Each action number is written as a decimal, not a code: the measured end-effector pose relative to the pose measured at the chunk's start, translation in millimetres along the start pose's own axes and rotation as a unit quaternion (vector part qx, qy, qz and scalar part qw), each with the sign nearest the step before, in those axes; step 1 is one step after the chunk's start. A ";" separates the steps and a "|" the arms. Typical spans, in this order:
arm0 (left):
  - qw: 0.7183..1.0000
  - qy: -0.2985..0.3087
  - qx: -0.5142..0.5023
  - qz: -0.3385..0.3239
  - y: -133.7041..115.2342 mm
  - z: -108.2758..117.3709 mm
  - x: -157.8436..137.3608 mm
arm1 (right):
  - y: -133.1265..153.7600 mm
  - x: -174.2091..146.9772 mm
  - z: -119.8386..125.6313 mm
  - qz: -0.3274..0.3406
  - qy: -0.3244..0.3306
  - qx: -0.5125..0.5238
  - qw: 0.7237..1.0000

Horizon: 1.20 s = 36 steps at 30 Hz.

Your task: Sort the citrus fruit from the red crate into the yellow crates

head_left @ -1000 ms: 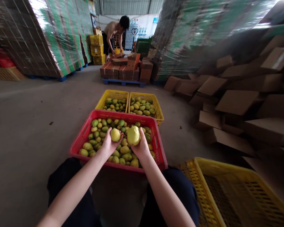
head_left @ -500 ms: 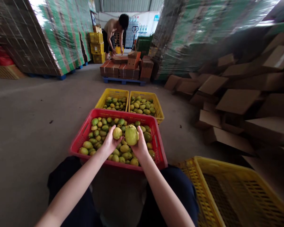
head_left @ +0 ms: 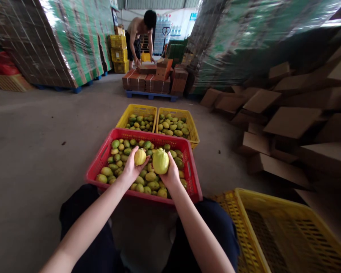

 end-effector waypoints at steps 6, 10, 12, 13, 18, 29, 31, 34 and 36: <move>0.999 -0.003 -0.005 0.038 7.7 3.4 3.9 | -4.6 -5.4 -6.5 -0.026 0.031 0.018 0.999; 0.999 -0.013 -0.015 0.046 14.0 9.2 9.0 | -7.0 -3.9 -4.2 -0.045 0.021 0.039 0.998; 0.999 -0.009 -0.015 0.029 11.1 7.7 9.2 | -8.8 -1.8 -4.8 -0.057 0.022 0.045 0.997; 1.000 -0.005 -0.014 0.014 7.7 6.0 8.8 | -9.0 -0.5 -4.5 -0.059 0.020 0.044 0.997; 0.997 0.018 -0.039 -0.065 -13.2 -1.1 5.6 | -8.3 6.1 1.9 -0.045 0.008 0.026 0.999; 0.999 0.027 0.010 0.040 10.4 4.3 8.7 | -8.6 -4.4 -3.1 -0.059 0.016 0.017 0.998; 0.999 0.022 -0.004 0.027 6.0 2.9 9.6 | -5.9 -5.2 -1.4 -0.058 0.009 0.022 0.998; 0.999 0.008 0.014 0.039 6.9 4.4 10.1 | -8.4 -1.3 5.0 -0.073 -0.004 0.034 0.997; 0.998 -0.008 0.030 0.054 10.7 9.1 10.0 | -12.7 3.4 9.6 -0.085 -0.011 0.035 0.996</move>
Point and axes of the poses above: each hand's wrist, its own x-axis towards the middle knuckle, its own z-axis out of the back of the hand, y = z × x, the point moved 10 cm from there along x, towards the middle knuckle, and after that the axes turned 8 degrees about -x, right-handed, at the moved point
